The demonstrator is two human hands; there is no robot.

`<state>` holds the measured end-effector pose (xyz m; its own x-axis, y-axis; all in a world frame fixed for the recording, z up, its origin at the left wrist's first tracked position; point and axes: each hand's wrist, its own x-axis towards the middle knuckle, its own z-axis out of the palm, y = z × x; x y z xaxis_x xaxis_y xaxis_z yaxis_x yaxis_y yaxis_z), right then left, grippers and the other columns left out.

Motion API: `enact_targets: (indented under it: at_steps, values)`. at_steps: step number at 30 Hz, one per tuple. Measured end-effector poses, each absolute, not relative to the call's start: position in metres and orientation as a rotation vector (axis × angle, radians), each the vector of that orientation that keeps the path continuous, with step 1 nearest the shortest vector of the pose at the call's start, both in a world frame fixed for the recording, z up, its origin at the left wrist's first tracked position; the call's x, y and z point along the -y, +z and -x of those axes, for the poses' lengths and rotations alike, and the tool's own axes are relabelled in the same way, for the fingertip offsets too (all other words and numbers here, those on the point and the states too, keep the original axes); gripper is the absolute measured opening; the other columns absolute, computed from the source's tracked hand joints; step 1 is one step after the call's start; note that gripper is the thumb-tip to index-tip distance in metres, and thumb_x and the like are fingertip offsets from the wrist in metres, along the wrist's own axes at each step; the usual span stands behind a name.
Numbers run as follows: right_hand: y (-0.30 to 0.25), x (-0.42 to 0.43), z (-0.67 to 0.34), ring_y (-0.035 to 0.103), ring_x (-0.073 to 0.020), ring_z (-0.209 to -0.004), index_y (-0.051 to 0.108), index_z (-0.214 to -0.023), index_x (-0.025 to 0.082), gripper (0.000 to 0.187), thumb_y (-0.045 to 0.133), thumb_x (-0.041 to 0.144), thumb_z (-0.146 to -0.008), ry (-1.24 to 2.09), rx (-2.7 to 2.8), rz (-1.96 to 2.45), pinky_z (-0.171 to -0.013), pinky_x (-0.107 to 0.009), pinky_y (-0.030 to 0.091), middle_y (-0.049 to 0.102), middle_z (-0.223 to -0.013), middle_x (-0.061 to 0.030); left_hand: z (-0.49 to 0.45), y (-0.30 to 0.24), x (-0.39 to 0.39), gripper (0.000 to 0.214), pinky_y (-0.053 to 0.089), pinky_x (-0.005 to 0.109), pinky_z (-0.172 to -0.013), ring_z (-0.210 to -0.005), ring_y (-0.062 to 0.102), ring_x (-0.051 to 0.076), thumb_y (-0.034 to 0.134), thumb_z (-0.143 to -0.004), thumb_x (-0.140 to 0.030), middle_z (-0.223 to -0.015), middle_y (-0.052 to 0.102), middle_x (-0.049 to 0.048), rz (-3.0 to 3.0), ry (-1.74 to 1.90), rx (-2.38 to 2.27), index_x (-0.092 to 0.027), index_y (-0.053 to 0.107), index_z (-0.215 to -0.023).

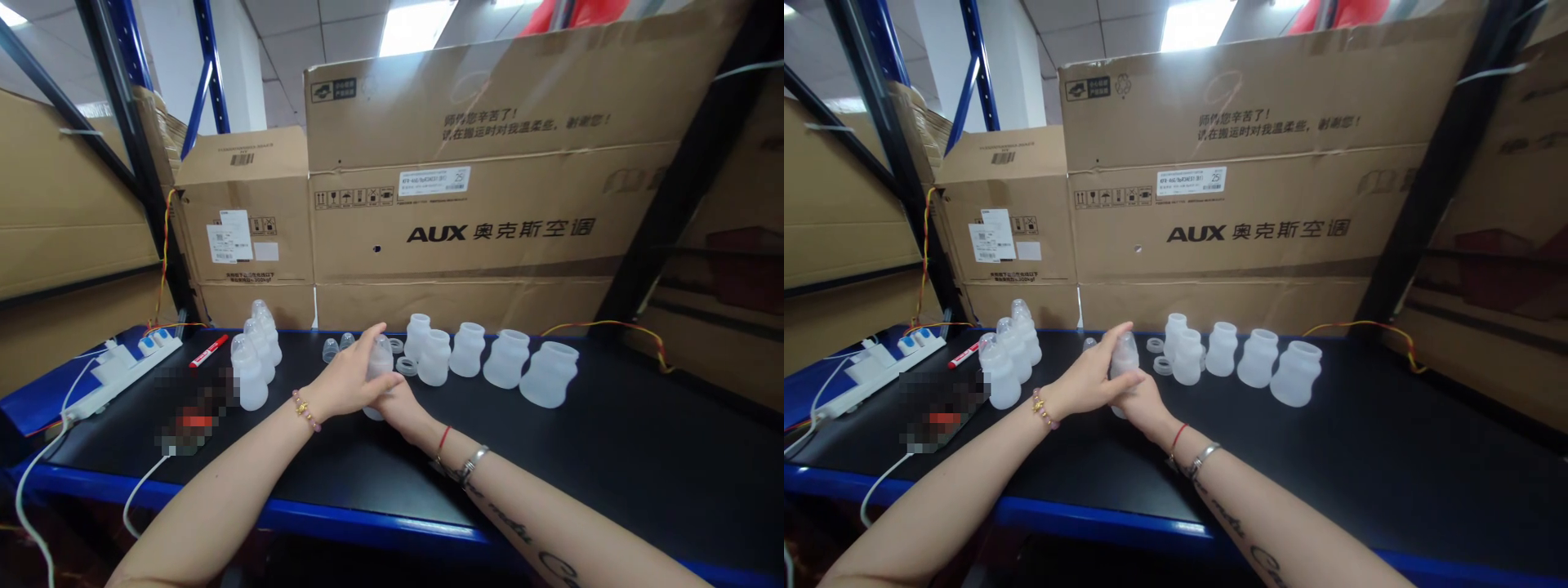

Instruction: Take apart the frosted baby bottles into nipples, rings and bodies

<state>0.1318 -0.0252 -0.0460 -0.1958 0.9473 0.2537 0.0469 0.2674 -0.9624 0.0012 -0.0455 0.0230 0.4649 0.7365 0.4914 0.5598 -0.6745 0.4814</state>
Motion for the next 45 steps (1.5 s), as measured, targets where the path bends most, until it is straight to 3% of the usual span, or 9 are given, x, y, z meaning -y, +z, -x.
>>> enact_targets:
  at_steps: [4, 7, 9, 12, 15, 20, 25, 32, 45]
  values:
    - [-0.043, 0.026, -0.130, 0.066, -0.0247, -0.093, 0.069, -0.092, 0.018, 0.031, 0.072, 0.023, -0.061, 1.170, 1.535, 0.845, -0.088, -0.037, 0.051, 0.073, -0.097, -0.0068, 0.002, 0.022, 0.044, 0.091, 0.049, 0.045, -0.096, -0.115, 0.062, 0.031, 0.066, -0.081, -0.042, -0.128, 0.062, 0.0176, -2.293, 0.939, -1.195, -0.015, 0.016, -0.153]
    - [-0.044, 0.028, -0.130, 0.066, -0.0249, -0.100, 0.068, -0.107, 0.019, 0.044, 0.075, 0.027, -0.064, 1.164, 1.558, 0.829, -0.092, -0.038, 0.050, 0.072, -0.108, -0.0069, 0.003, 0.022, 0.040, 0.083, 0.054, 0.039, -0.084, -0.094, 0.068, 0.025, 0.070, -0.078, -0.043, -0.110, 0.069, 0.0107, -2.178, 0.987, -1.162, -0.018, 0.031, -0.146]
    - [-0.046, 0.029, -0.131, 0.066, -0.0249, -0.094, 0.066, -0.109, 0.017, 0.051, 0.080, 0.032, -0.062, 1.139, 1.542, 0.940, -0.086, -0.038, 0.052, 0.072, -0.104, -0.0079, 0.004, 0.021, 0.036, 0.067, 0.054, 0.035, -0.080, -0.091, 0.068, 0.022, 0.071, -0.078, -0.042, -0.106, 0.070, 0.0078, -2.109, 1.086, -1.118, -0.020, 0.044, -0.134]
    - [-0.051, 0.029, -0.134, 0.064, -0.0225, -0.081, 0.062, -0.097, 0.016, 0.054, 0.084, 0.041, -0.055, 0.985, 1.528, 1.215, -0.074, -0.036, 0.051, 0.070, -0.090, -0.0067, 0.009, 0.024, 0.029, 0.054, 0.054, 0.031, -0.079, -0.092, 0.067, 0.020, 0.070, -0.079, -0.041, -0.105, 0.069, 0.0062, -1.996, 1.314, -1.114, -0.021, 0.049, -0.124]
    - [-0.055, 0.028, -0.137, 0.061, -0.0205, -0.082, 0.058, -0.093, 0.019, 0.053, 0.083, 0.045, -0.054, 0.800, 1.530, 1.342, -0.075, -0.034, 0.049, 0.066, -0.088, -0.0045, 0.021, 0.030, 0.019, 0.054, 0.053, 0.033, -0.085, -0.095, 0.067, 0.021, 0.069, -0.080, -0.038, -0.105, 0.068, 0.0063, -1.931, 1.583, -1.230, -0.021, 0.048, -0.127]
    - [-0.057, 0.026, -0.140, 0.061, -0.0196, -0.083, 0.058, -0.086, 0.020, 0.030, 0.072, 0.027, -0.060, 0.707, 1.581, 1.438, -0.077, -0.032, 0.048, 0.064, -0.086, -0.0036, 0.042, 0.034, 0.002, 0.054, 0.044, 0.043, -0.104, -0.119, 0.058, 0.028, 0.065, -0.082, -0.029, -0.126, 0.061, 0.0134, -1.909, 1.822, -1.652, -0.019, 0.046, -0.131]
    - [-0.054, 0.024, -0.140, 0.061, -0.0175, -0.075, 0.057, -0.075, 0.020, 0.020, 0.065, 0.017, -0.057, 0.709, 1.615, 1.450, -0.071, -0.029, 0.047, 0.065, -0.078, -0.0020, 0.052, 0.020, -0.013, 0.064, 0.040, 0.045, -0.108, -0.132, 0.049, 0.032, 0.062, -0.083, -0.023, -0.139, 0.051, 0.0210, -1.844, 1.658, -1.923, -0.014, 0.036, -0.140]
    - [-0.050, 0.026, -0.141, 0.057, -0.0153, -0.064, 0.056, -0.063, 0.020, 0.006, 0.060, 0.016, -0.062, 0.715, 1.682, 1.493, -0.063, -0.027, 0.043, 0.064, -0.068, -0.0009, 0.056, 0.010, -0.020, 0.072, 0.042, 0.045, -0.104, -0.131, 0.050, 0.034, 0.058, -0.085, -0.016, -0.134, 0.050, 0.0307, -1.727, 1.420, -2.083, -0.004, 0.022, -0.146]
    - [-0.047, 0.028, -0.139, 0.055, -0.0139, -0.058, 0.055, -0.062, 0.020, 0.006, 0.058, 0.015, -0.061, 0.737, 1.662, 1.522, -0.060, -0.026, 0.041, 0.062, -0.062, 0.0004, 0.060, 0.002, -0.030, 0.086, 0.044, 0.047, -0.100, -0.131, 0.044, 0.039, 0.059, -0.077, -0.005, -0.140, 0.035, 0.0325, -1.747, 1.490, -2.216, -0.006, 0.013, -0.150]
